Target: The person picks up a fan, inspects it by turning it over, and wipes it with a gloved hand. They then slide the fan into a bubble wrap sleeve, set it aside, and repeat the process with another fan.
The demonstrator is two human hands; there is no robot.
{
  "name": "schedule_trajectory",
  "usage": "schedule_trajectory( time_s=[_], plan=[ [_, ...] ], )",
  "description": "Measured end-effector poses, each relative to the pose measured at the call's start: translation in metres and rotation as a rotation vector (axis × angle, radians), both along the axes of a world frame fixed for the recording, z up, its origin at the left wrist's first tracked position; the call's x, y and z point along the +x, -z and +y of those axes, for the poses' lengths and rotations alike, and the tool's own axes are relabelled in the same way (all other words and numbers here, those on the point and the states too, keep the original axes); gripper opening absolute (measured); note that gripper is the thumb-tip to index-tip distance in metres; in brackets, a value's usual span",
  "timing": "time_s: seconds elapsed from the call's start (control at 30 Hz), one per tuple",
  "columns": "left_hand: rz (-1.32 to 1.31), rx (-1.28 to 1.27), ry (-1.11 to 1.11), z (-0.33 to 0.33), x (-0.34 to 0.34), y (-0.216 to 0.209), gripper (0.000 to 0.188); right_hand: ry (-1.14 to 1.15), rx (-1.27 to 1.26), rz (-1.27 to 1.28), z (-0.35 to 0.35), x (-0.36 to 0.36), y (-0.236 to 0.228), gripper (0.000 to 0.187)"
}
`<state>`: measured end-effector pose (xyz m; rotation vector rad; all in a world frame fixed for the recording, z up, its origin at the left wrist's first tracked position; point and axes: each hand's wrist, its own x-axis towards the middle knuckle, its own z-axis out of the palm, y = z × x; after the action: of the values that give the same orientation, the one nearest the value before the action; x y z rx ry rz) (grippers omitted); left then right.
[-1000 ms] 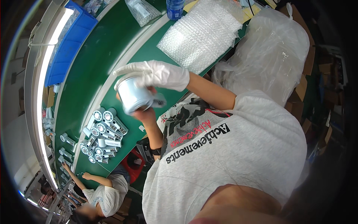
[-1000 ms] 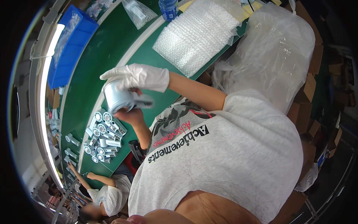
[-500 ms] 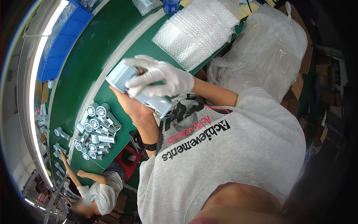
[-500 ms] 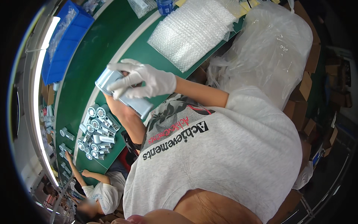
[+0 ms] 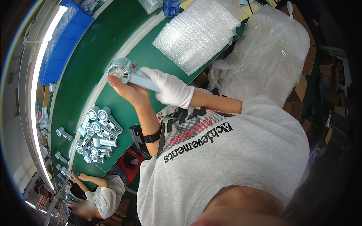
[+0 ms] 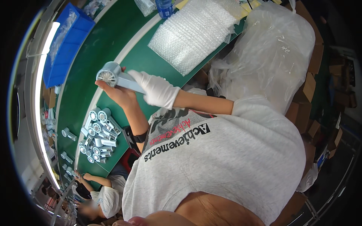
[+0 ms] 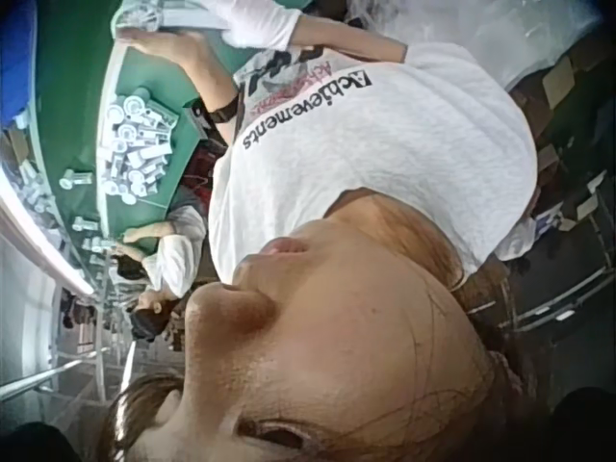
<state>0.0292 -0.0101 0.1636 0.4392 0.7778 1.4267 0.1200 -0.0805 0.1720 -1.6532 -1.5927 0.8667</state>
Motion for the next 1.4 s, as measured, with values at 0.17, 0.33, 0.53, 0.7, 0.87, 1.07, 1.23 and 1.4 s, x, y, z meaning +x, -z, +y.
schedule_trajectory(
  time_s=[0.17,0.33,0.53,0.7,0.87,1.07,1.23,1.4],
  plan=[
    [-0.448,0.098,0.365,0.021,0.003,0.033,0.060,-0.289,-0.573,0.765,0.016,0.022,0.001,0.042],
    [-0.393,0.047,0.411,0.020,0.046,0.126,0.055,0.052,-0.563,1.478,0.010,0.028,0.004,0.032],
    [1.418,0.487,0.711,-0.085,0.049,0.218,0.039,0.300,-0.599,1.711,0.011,0.040,0.004,0.034],
    [1.288,0.720,0.667,-0.032,0.034,0.178,0.029,0.317,-0.451,1.541,-0.009,0.059,-0.007,0.040],
    [1.468,0.433,0.831,0.001,0.011,0.123,0.024,0.277,-0.361,1.065,-0.043,0.103,0.019,0.050],
    [1.449,0.491,0.727,-0.014,-0.008,0.168,0.017,0.038,-0.592,1.018,-0.045,0.082,0.066,0.064],
    [1.278,0.290,0.602,-0.023,0.012,0.164,0.016,0.103,-0.472,1.104,-0.047,0.068,0.120,0.067],
    [1.302,0.258,0.342,-0.023,0.016,0.164,0.006,0.063,-0.288,0.130,-0.053,0.067,0.118,0.059]
  ],
)
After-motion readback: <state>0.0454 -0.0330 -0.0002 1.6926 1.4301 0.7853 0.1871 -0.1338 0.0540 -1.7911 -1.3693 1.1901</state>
